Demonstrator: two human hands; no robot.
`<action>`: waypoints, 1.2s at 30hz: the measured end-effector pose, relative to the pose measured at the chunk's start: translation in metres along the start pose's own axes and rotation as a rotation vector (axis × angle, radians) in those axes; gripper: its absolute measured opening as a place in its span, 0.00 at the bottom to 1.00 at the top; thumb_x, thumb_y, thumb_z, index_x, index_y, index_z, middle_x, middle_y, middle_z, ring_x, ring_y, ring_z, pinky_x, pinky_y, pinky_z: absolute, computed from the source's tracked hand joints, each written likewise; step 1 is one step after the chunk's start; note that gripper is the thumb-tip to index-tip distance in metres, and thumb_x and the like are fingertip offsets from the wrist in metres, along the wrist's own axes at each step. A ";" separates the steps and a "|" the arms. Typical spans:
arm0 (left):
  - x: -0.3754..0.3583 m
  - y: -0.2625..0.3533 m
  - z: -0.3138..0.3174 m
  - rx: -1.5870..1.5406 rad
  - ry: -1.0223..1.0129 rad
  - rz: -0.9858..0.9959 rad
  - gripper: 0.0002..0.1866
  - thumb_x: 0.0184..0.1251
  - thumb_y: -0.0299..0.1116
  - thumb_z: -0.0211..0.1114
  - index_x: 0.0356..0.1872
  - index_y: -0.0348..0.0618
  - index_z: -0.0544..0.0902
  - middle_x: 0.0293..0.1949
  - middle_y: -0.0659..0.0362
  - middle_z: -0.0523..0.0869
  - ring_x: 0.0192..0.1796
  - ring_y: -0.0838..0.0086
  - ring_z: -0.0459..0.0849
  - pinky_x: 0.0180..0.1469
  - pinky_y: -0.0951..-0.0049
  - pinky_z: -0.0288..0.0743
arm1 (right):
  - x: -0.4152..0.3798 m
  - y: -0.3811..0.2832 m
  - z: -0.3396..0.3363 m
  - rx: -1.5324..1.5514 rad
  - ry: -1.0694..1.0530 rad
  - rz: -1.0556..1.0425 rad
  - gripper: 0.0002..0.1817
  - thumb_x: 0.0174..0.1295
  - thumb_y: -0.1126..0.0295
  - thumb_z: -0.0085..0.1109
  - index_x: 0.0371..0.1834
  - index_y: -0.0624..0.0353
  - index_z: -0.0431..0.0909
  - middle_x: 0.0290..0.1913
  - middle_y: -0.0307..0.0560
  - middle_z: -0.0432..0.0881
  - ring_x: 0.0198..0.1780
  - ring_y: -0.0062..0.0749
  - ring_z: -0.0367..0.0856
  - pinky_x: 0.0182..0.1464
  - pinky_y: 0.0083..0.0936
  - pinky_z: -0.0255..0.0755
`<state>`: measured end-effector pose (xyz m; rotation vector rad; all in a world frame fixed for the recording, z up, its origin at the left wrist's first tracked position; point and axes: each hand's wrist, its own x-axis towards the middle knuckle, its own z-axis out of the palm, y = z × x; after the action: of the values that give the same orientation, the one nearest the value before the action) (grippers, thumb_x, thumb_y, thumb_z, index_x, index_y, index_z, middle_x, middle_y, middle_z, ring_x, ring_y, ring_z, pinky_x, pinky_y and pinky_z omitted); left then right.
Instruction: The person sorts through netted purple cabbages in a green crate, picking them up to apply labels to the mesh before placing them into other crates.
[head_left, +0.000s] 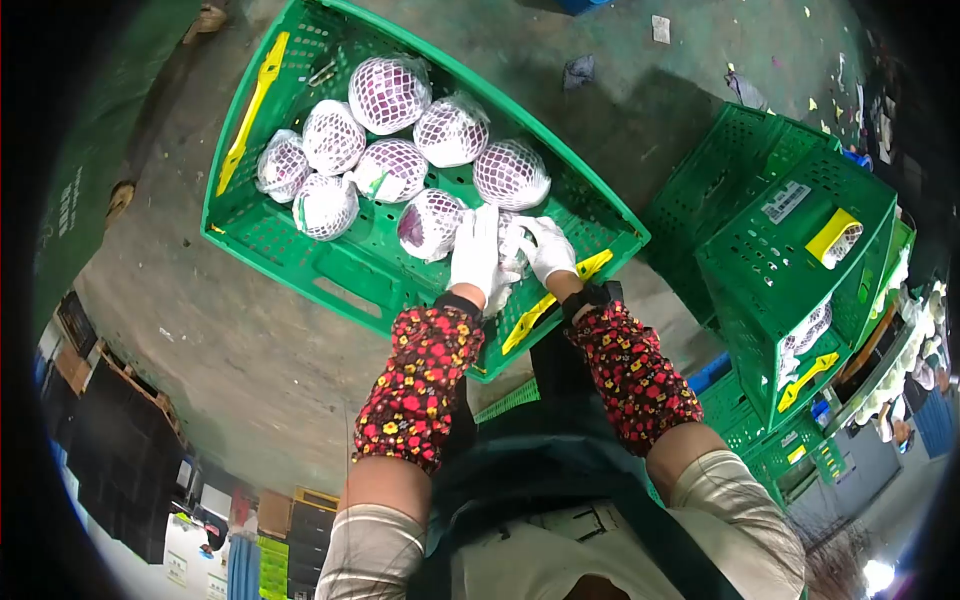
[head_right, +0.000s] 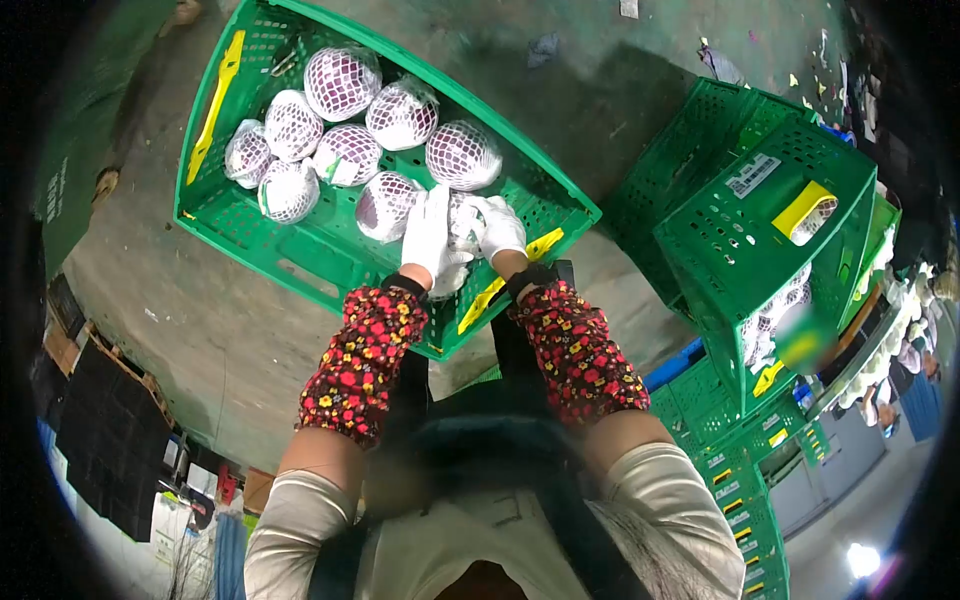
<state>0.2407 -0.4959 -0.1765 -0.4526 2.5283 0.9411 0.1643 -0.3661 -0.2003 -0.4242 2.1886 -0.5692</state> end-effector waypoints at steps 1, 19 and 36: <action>0.000 -0.006 0.011 -0.004 -0.006 0.002 0.51 0.37 0.36 0.74 0.66 0.41 0.54 0.62 0.45 0.63 0.64 0.52 0.60 0.66 0.61 0.56 | -0.001 -0.002 -0.001 -0.001 -0.002 0.007 0.18 0.51 0.60 0.59 0.48 0.45 0.75 0.46 0.44 0.74 0.50 0.43 0.72 0.51 0.34 0.68; 0.005 -0.028 0.012 0.124 -0.127 0.286 0.31 0.55 0.41 0.52 0.63 0.54 0.63 0.65 0.57 0.61 0.68 0.59 0.53 0.69 0.56 0.44 | 0.003 -0.013 0.040 -0.211 0.154 0.243 0.10 0.56 0.67 0.48 0.39 0.56 0.75 0.42 0.54 0.77 0.45 0.48 0.75 0.46 0.39 0.69; 0.019 -0.040 0.050 0.254 0.041 0.380 0.25 0.55 0.28 0.52 0.57 0.54 0.68 0.55 0.59 0.70 0.53 0.61 0.71 0.58 0.65 0.65 | -0.025 -0.019 0.027 -0.492 -0.152 0.015 0.19 0.55 0.71 0.49 0.51 0.55 0.71 0.50 0.47 0.75 0.51 0.39 0.75 0.51 0.32 0.70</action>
<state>0.2545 -0.4940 -0.2415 0.0900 2.7773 0.7206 0.2024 -0.3771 -0.1895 -0.6830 2.1677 0.0210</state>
